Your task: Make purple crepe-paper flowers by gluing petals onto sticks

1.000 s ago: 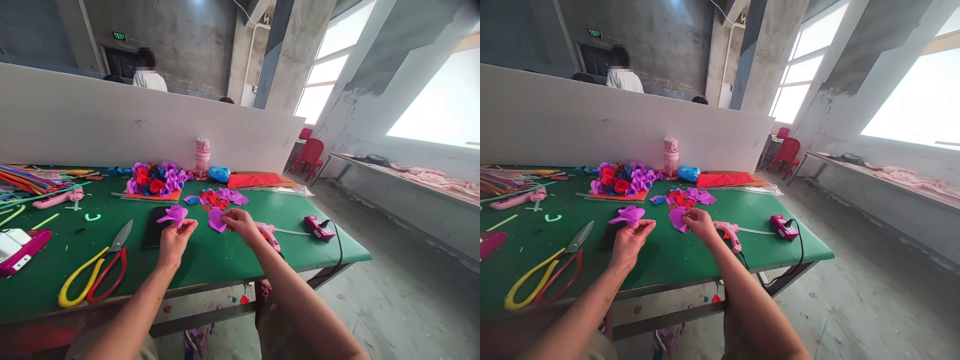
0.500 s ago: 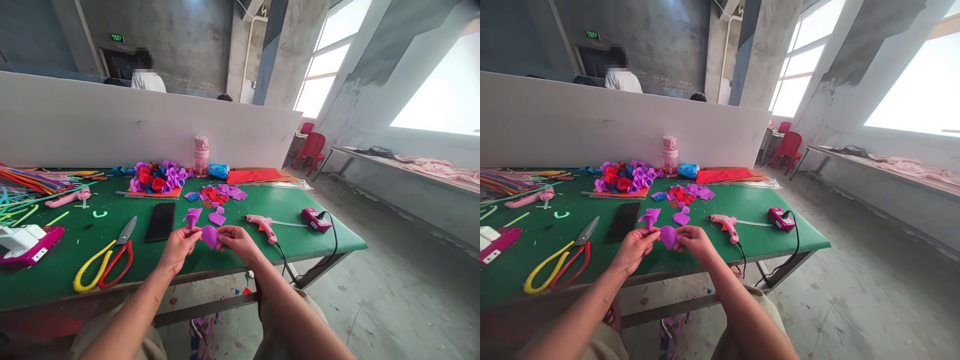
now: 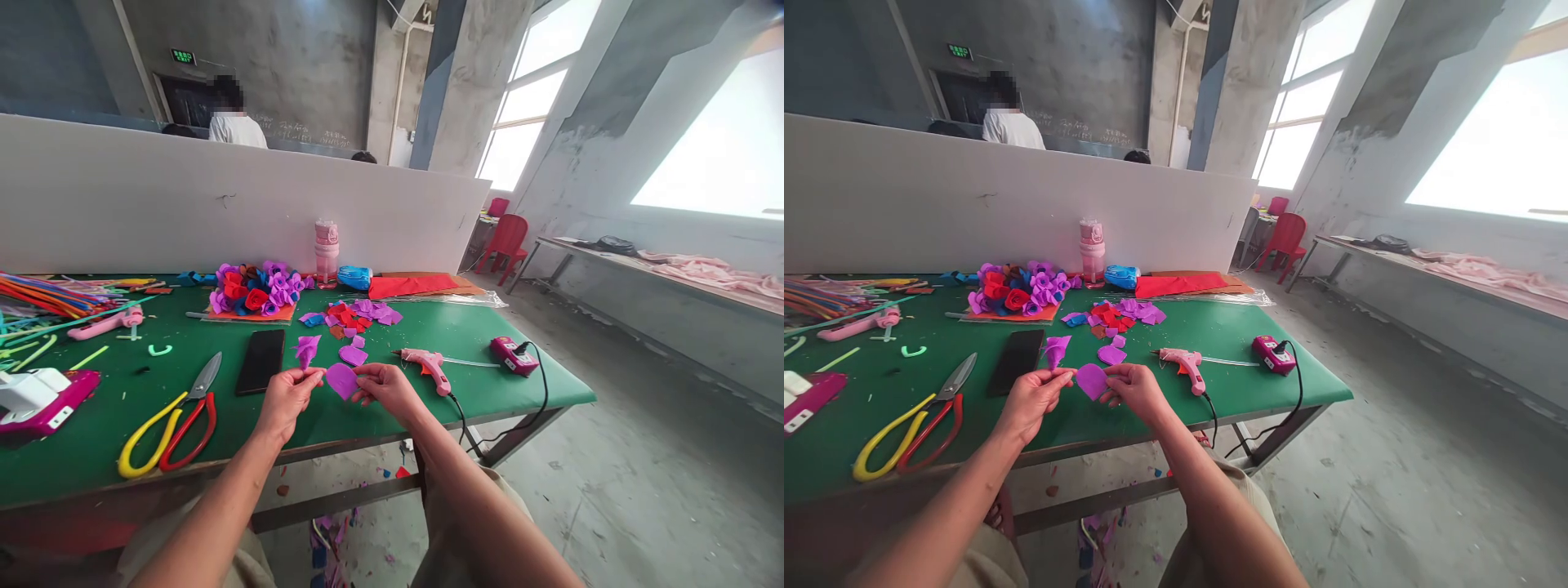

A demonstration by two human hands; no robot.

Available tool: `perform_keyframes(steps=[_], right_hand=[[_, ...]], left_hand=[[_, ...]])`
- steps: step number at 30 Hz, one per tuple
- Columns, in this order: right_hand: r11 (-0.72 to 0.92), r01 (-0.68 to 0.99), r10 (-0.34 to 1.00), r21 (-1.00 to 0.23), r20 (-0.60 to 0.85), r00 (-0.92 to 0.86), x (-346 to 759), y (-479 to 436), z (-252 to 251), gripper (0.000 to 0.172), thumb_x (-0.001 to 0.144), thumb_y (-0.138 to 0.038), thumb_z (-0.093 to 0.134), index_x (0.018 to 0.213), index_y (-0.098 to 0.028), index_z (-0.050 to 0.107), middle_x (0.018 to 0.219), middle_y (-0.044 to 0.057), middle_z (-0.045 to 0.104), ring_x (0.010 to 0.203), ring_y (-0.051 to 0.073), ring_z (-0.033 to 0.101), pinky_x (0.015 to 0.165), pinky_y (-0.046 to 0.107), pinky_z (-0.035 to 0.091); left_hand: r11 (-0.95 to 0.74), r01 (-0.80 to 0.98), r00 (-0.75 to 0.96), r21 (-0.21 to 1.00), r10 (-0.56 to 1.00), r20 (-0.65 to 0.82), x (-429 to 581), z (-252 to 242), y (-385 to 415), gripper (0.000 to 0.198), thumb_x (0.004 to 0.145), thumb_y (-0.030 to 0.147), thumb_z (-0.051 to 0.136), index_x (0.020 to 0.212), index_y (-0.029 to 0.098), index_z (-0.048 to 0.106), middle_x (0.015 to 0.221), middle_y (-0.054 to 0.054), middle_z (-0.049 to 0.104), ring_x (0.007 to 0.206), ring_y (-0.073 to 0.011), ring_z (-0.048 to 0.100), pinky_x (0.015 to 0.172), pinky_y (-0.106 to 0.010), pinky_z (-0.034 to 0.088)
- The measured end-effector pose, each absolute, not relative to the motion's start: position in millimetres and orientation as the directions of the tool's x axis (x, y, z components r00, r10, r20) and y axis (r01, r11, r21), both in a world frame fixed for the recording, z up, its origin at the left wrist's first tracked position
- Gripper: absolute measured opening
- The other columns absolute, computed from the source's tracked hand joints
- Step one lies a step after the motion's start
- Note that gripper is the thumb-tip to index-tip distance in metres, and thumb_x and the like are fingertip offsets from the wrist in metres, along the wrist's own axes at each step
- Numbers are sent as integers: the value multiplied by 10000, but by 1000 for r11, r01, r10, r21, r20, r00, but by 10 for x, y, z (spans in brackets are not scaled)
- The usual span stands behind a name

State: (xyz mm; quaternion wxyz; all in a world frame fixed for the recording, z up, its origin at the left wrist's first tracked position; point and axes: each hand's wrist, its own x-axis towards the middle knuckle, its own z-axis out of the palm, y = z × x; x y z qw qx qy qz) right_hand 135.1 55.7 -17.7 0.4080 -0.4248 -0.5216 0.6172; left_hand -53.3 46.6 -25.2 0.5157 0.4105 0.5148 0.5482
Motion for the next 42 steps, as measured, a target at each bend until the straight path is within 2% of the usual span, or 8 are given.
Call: perform_keyframes(steps=[10,21,24,27,29,32,37,42], right_hand=[[-25,-86,949,-996,3,-315,1326,571,-197,337,647,-377,727,877,-140,655,587,1,678,542,121,625,554,241,483],[-30,-99,959,-995,-1,-283,1331,517,-222,396,672,-386,701,969,-127,663,638,11,675,571,140,659,532,240,508],[27,-9,966,-1000,29,-256,1373,579,-236,321,724,-340,649,969,-134,661,648,22,686,601,155,671,555,253,525],[129,265,983,-956,88,-163,1407,801,-154,195,780,-236,578,932,-157,671,721,36,712,670,168,685,602,261,532],[142,462,989,-875,106,-105,1428,991,-37,145,764,-170,592,874,-163,686,681,32,703,660,177,678,641,278,522],[147,538,988,-830,147,-42,1441,1141,149,166,709,-169,677,874,-179,692,788,47,712,742,196,667,728,299,495],[160,357,952,-920,48,-302,1301,807,125,343,799,-479,596,951,-177,653,763,19,670,623,129,607,546,220,442],[-82,89,942,-993,-106,-318,1084,406,-179,281,701,-388,697,778,-170,538,547,-50,549,445,71,469,416,178,334]], left_hand=[[163,-154,-43,975,984,-171,-504,-152,406,432,534,426,777,784,110,620,543,72,450,368,-1,225,360,-182,121],[74,24,-188,997,980,-68,-497,-185,428,393,485,469,737,647,120,657,517,4,559,401,-58,355,404,-228,200],[73,-18,-199,997,977,-75,-505,-149,421,356,496,426,726,664,121,650,532,9,563,387,-44,320,394,-219,190],[81,-117,-182,990,978,-102,-512,-88,402,296,511,351,703,686,128,621,535,34,535,367,-18,252,377,-198,149],[87,-163,-166,983,979,-115,-517,-50,393,254,525,325,689,668,140,589,486,66,467,359,-15,233,370,-186,128],[115,-163,-136,980,981,-137,-521,-25,395,242,541,324,695,620,157,540,414,109,321,352,-20,214,368,-178,113],[100,-125,-88,987,990,-112,-496,-43,406,280,562,365,723,634,149,560,403,109,301,362,-25,209,371,-183,127],[106,-118,20,987,994,-105,-428,-50,357,343,556,417,755,690,137,607,436,105,323,379,-25,217,375,-181,144]])
